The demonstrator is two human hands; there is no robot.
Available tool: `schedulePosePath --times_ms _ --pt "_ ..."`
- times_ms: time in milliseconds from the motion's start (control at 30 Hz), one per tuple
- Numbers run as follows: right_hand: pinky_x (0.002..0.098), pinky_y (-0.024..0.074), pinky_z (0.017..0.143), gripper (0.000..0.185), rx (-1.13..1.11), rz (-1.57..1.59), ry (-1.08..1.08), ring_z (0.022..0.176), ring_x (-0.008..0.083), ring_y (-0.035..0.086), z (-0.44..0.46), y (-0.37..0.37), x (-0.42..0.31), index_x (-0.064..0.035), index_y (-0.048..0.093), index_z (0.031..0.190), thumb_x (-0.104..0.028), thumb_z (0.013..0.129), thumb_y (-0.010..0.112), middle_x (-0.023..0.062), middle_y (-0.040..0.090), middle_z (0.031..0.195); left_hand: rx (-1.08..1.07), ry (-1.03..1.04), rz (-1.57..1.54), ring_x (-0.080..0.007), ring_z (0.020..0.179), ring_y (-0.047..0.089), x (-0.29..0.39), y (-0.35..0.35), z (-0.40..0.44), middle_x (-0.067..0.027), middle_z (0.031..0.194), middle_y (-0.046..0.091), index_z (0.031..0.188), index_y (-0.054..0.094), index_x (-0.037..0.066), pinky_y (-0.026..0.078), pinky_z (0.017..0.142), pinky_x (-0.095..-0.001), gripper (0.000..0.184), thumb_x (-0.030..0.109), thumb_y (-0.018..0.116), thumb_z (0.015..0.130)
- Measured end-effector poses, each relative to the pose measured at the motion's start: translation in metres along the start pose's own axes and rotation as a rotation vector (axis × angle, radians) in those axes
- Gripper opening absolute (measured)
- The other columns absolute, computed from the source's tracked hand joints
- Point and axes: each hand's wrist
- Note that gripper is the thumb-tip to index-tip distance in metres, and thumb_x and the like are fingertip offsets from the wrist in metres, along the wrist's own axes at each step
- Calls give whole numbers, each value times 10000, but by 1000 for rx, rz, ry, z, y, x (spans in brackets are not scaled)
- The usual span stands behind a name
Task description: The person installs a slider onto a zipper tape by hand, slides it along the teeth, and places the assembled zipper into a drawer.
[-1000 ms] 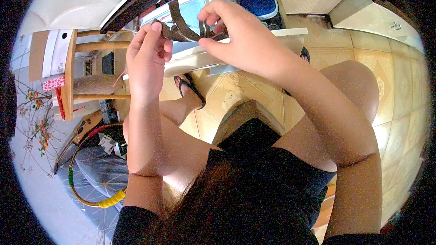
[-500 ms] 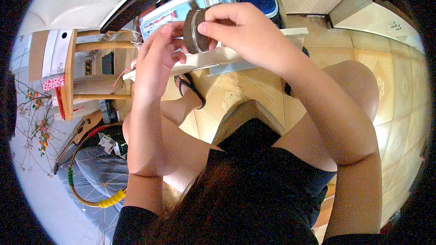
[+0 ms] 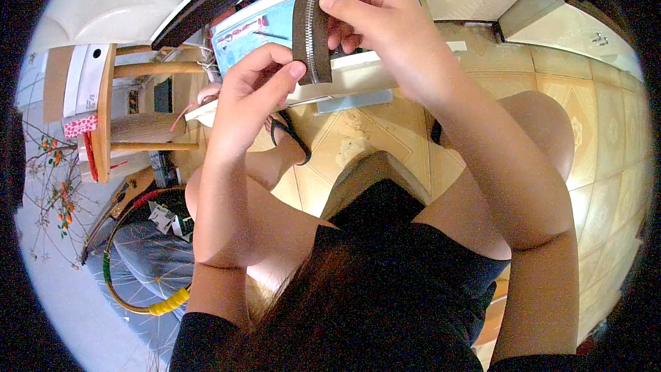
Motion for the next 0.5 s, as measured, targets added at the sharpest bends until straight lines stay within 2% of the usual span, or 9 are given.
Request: schedulePosePath --times_ms 233,333,433,500 --pt "206 409 608 245 1 -15 14 664 70 521 0 3 -3 -47 631 861 -273 901 545 -5 593 723 46 59 17 -15 669 469 -3 0 0 53 737 551 847 592 32 375 583 -167 80 94 642 853" --pt "200 377 635 188 -73 -244 96 663 38 462 -3 12 -13 -86 585 810 -248 902 563 -47 532 728 83 92 24 -19 666 479 -3 1 0 44 739 557 863 579 29 383 582 -169 87 89 642 853" --pt "185 365 622 176 -215 -316 85 660 19 440 -4 9 -6 -91 583 786 -234 888 589 -65 514 708 121 76 12 -29 658 487 1 2 -2 28 745 565 880 568 20 393 582 -173 91 93 622 869" --pt "176 356 616 159 -209 -309 78 669 9 426 -3 8 -2 -89 576 786 -210 889 591 -79 496 696 128 64 -21 -38 649 490 4 2 -3 15 747 570 884 564 14 397 580 -178 91 98 599 885"
Point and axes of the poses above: each hand's wrist, its own z-axis towards the middle knuckle, its own y-axis out of the palm, x = y × z
